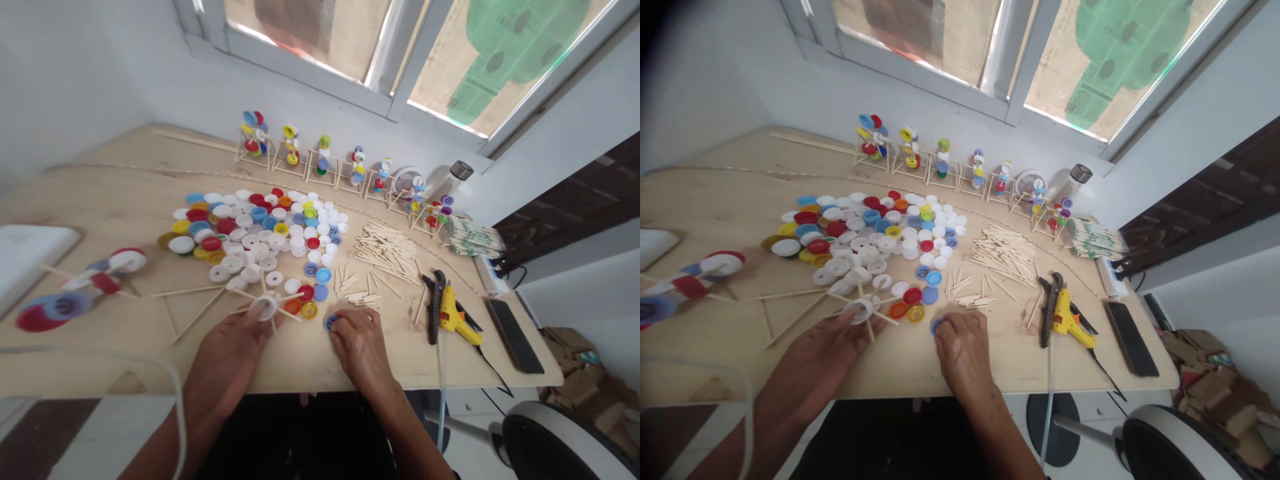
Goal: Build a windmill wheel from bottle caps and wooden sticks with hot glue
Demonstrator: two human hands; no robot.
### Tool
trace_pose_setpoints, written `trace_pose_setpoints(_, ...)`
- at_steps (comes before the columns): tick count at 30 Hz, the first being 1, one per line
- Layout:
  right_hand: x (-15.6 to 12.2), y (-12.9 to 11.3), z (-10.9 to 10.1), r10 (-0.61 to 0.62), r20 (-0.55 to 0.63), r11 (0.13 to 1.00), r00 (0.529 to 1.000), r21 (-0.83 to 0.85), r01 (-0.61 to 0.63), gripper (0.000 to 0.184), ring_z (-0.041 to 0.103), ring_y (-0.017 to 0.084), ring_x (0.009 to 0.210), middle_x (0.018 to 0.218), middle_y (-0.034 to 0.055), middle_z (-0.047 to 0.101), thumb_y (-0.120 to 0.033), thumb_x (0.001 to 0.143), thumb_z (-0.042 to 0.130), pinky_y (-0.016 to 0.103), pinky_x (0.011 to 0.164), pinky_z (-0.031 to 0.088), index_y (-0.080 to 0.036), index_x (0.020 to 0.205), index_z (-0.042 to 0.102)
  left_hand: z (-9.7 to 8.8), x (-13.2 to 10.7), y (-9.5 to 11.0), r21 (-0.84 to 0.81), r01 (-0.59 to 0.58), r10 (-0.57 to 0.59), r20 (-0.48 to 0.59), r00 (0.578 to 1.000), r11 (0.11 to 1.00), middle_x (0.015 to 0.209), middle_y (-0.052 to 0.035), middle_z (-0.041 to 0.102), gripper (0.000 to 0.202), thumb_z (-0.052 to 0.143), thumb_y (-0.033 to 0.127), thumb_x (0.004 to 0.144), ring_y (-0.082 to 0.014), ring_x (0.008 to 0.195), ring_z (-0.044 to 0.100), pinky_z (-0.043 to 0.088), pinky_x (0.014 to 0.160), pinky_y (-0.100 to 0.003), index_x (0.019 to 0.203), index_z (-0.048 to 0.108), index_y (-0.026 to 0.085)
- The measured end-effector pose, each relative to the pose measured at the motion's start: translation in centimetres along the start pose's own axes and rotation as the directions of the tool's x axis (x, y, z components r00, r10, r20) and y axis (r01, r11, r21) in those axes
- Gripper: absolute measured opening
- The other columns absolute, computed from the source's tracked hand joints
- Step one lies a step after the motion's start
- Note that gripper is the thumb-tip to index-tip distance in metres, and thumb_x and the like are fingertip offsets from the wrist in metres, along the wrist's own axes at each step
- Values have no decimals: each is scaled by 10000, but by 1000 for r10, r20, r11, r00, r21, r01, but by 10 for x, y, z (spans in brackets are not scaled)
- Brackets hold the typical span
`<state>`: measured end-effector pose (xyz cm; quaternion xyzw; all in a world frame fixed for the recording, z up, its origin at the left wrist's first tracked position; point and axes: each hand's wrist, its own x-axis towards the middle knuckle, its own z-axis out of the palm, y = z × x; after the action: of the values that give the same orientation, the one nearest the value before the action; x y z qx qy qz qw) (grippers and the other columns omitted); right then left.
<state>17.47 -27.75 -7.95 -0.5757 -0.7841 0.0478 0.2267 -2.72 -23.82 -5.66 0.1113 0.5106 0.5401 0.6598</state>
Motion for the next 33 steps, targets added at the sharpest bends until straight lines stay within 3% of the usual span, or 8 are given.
trace_pose_setpoints(5,1,1,1,-7,9,999,1000,-39,7,119,654,194,926,1037,23,750,-100,898,686,380,913,354,-199,848,643,13,1,-7,18,-11,11,23,1000,1000,753,-43,749,85,799,208,692,-205,822,712,622,820,-331,659,730,170)
trace_pose_setpoints(12,4,1,0,-5,2,998,1000,-61,5,139,652,197,931,1029,20,748,-101,877,704,372,903,351,-203,830,621,19,9,-10,-5,-33,34,73,997,999,755,-21,748,113,838,178,645,-174,771,696,628,721,-285,634,726,188)
trace_pose_setpoints(19,6,-1,1,52,49,997,997,-63,-49,125,633,223,907,942,33,732,-128,865,683,375,865,360,-211,911,601,14,11,-8,-14,-3,4,72,997,1000,784,-31,753,111,824,193,681,-177,800,702,621,809,-308,643,722,178)
trace_pose_setpoints(23,8,-2,3,70,61,996,996,-59,-67,203,628,239,931,987,53,729,-128,861,671,378,859,370,-211,1037,614,11,11,-9,32,-45,44,17,999,998,770,-21,750,94,834,213,683,-156,747,679,606,737,-266,702,746,184)
trace_pose_setpoints(27,7,0,3,86,53,996,995,-2,-86,304,639,241,982,1075,71,731,-115,887,625,375,871,389,-210,1176,607,8,10,-11,46,-86,87,-20,996,995,753,-2,740,138,857,187,614,-150,722,664,589,687,-236,688,741,207)
trace_pose_setpoints(33,5,2,1,103,40,984,994,139,-107,329,651,249,1056,1153,81,737,-116,888,607,383,908,423,-207,1204,626,0,8,-13,105,-134,139,-41,990,985,749,24,729,211,882,185,525,-137,735,657,563,693,-208,668,734,231)
